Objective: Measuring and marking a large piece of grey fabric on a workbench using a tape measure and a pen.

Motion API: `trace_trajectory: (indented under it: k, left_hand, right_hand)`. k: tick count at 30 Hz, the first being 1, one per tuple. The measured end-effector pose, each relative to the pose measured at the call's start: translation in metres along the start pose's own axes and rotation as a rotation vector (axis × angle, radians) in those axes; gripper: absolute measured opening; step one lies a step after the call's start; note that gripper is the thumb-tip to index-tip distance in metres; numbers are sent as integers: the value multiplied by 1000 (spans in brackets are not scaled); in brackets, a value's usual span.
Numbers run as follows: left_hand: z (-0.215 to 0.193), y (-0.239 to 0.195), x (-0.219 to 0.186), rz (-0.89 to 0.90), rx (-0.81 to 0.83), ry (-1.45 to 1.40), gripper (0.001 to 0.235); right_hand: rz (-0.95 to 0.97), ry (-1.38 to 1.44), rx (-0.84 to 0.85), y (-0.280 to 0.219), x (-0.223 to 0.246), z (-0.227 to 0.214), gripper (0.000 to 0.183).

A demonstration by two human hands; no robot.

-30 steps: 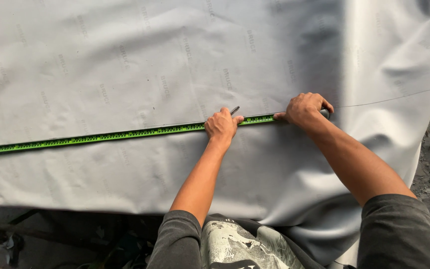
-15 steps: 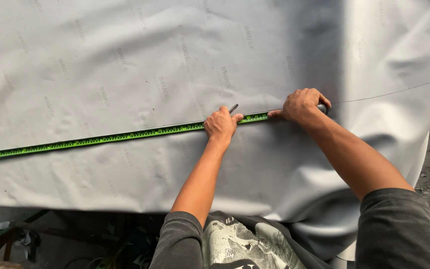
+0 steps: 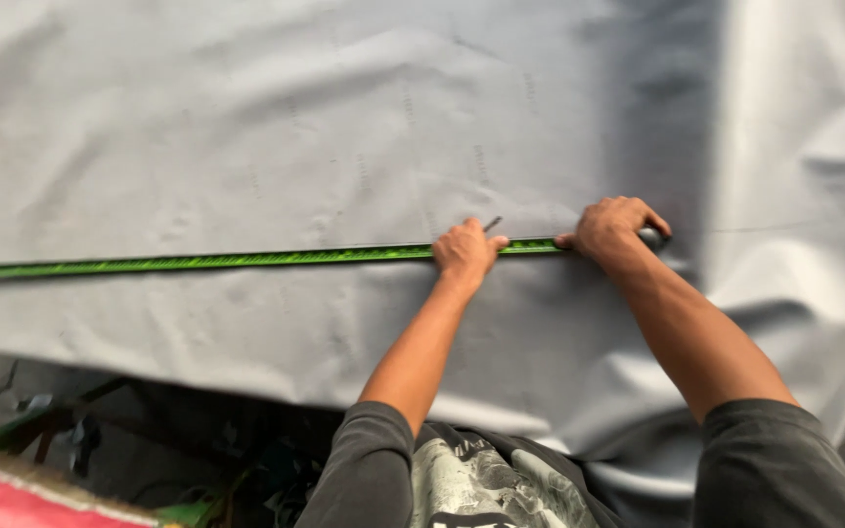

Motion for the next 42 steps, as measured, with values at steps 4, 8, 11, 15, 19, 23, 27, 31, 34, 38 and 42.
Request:
trace_trajectory:
  k: [4, 8, 11, 15, 19, 23, 27, 31, 34, 38, 42]
  left_hand:
    - [17, -5, 8, 6, -91, -27, 53]
    - [39, -29, 74, 143, -406, -359, 27]
    - [70, -83, 193, 68, -750, -495, 16]
    - [114, -195, 356, -403, -1144, -387, 36]
    - [203, -236, 423, -857, -969, -884, 36]
    - [256, -220, 386, -701, -727, -1792, 23]
    - [252, -226, 366, -751, -1055, -1197, 53]
    - [153, -250, 298, -766, -877, -1168, 75]
    - [119, -195, 248, -211, -865, -1195, 42]
    - [73, -126, 120, 335, -417, -1312, 20]
    - [46, -56, 35, 662, -92, -1283, 18]
  right_hand:
    - [-8, -12, 12, -11, 0, -7, 91]
    - [78, 84, 132, -18, -2, -15, 92]
    - [89, 36, 139, -14, -3, -9, 96]
    - [103, 39, 138, -6, -5, -4, 98]
    - [118, 53, 162, -17, -4, -9, 97]
    - [107, 28, 145, -15, -1, -9, 98]
    - [99, 61, 145, -28, -2, -9, 91]
    - [113, 85, 131, -17, -2, -5, 91]
    - [105, 87, 137, -20, -5, -4, 88]
    - [11, -33, 5, -32, 2, 1, 90]
    - [30, 32, 27, -12, -1, 0, 88]
Point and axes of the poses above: each hand's wrist, its own y-axis towards the middle knuckle, its own z-axis out of the palm, x = y × z, the point moved 3 cm from there along y, towards the middle knuckle, and after that the axes turned 14 degrees about x, right-handed, at the moved point
